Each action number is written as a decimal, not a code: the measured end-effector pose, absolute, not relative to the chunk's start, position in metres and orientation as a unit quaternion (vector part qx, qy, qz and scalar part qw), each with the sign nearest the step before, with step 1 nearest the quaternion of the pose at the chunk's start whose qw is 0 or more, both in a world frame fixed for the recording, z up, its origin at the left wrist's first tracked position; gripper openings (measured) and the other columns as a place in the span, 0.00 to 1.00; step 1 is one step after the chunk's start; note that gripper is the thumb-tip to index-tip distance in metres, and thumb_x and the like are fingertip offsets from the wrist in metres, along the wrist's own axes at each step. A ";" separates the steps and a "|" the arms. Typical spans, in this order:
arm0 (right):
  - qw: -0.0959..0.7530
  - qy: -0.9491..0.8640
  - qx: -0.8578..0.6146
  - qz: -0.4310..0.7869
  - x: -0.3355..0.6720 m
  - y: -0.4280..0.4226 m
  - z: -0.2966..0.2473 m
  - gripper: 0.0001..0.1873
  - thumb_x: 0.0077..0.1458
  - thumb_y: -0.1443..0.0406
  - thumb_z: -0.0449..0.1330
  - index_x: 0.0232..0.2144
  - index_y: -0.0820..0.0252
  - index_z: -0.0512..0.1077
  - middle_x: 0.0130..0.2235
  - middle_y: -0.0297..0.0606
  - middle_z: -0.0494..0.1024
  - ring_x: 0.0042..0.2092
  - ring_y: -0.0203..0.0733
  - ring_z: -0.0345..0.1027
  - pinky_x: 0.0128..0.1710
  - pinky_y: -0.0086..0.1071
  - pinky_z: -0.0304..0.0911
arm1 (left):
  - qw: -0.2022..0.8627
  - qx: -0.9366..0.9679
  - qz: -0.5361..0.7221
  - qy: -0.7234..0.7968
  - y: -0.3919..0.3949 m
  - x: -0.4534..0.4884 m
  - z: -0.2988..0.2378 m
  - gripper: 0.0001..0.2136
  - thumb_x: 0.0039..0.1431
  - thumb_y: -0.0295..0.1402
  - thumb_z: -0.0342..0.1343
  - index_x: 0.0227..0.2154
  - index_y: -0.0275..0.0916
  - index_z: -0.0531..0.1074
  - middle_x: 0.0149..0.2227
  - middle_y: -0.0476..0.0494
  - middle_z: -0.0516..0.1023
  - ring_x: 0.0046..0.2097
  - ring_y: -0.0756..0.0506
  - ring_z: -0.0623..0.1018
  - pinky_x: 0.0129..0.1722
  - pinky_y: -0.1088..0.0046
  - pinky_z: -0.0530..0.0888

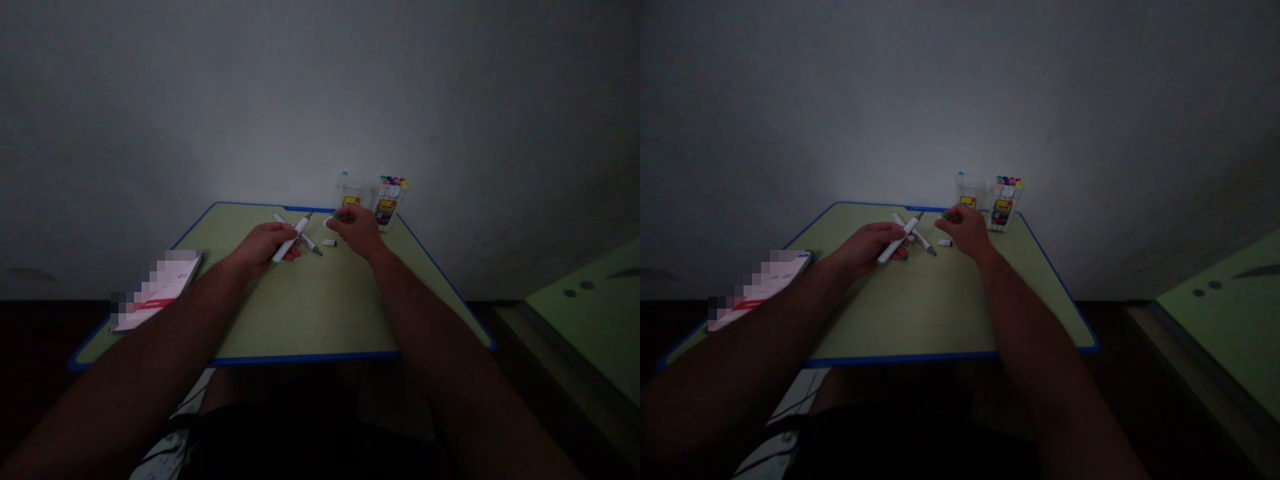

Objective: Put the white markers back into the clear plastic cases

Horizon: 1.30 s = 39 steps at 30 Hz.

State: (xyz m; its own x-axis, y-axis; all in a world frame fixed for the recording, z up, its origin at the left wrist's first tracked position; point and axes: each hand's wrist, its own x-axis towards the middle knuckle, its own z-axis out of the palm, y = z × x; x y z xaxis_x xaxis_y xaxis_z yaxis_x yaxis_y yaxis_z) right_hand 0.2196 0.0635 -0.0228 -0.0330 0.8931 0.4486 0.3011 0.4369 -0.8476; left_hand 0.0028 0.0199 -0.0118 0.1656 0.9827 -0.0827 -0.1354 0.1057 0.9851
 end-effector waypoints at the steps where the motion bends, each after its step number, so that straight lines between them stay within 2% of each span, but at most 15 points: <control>1: 0.526 -0.666 -0.452 0.275 0.219 0.063 -0.022 0.14 0.43 0.58 0.70 0.28 0.59 0.72 0.26 0.33 0.74 0.27 0.34 0.65 0.26 0.30 0.61 | 0.596 0.471 0.473 0.447 0.020 0.003 -0.012 0.01 0.55 0.24 0.58 0.31 0.30 0.73 0.26 0.41 0.77 0.22 0.50 0.77 0.19 0.78 0.73; 6: 0.511 -0.681 -0.463 0.245 0.218 0.061 -0.022 0.12 0.43 0.59 0.70 0.27 0.59 0.73 0.25 0.33 0.75 0.27 0.35 0.66 0.27 0.31 0.61 | 0.569 0.446 0.510 0.466 0.022 0.002 -0.010 0.14 0.59 0.24 0.55 0.48 0.35 0.69 0.27 0.44 0.78 0.21 0.49 0.77 0.20 0.76 0.74; 9: 0.503 -0.687 -0.466 0.241 0.218 0.061 -0.024 0.12 0.43 0.59 0.70 0.27 0.59 0.73 0.25 0.33 0.75 0.27 0.34 0.65 0.27 0.31 0.60 | 0.560 0.443 0.526 0.462 0.023 0.001 -0.009 0.17 0.61 0.24 0.54 0.53 0.36 0.66 0.26 0.46 0.77 0.21 0.49 0.77 0.20 0.77 0.74; 21: 0.508 -0.687 -0.462 0.239 0.217 0.064 -0.026 0.14 0.42 0.58 0.70 0.26 0.60 0.73 0.25 0.32 0.75 0.26 0.33 0.66 0.26 0.29 0.60 | 0.564 0.439 0.517 0.471 0.022 0.003 -0.008 0.04 0.62 0.23 0.53 0.40 0.34 0.68 0.25 0.45 0.77 0.21 0.50 0.77 0.20 0.78 0.73; 27: 0.538 -0.640 -0.446 0.319 0.218 0.062 -0.021 0.14 0.43 0.58 0.69 0.29 0.60 0.72 0.23 0.31 0.74 0.22 0.31 0.63 0.22 0.28 0.60 | 0.582 0.457 0.491 0.459 0.020 0.002 -0.008 0.05 0.62 0.22 0.53 0.39 0.32 0.70 0.28 0.43 0.78 0.21 0.50 0.77 0.18 0.78 0.73; 39: 0.529 -0.660 -0.451 0.283 0.217 0.061 -0.020 0.12 0.44 0.60 0.70 0.29 0.60 0.74 0.26 0.34 0.76 0.26 0.33 0.66 0.26 0.29 0.63 | 0.590 0.462 0.480 0.456 0.021 0.003 -0.009 0.04 0.62 0.23 0.54 0.38 0.31 0.72 0.27 0.44 0.78 0.20 0.51 0.77 0.17 0.80 0.72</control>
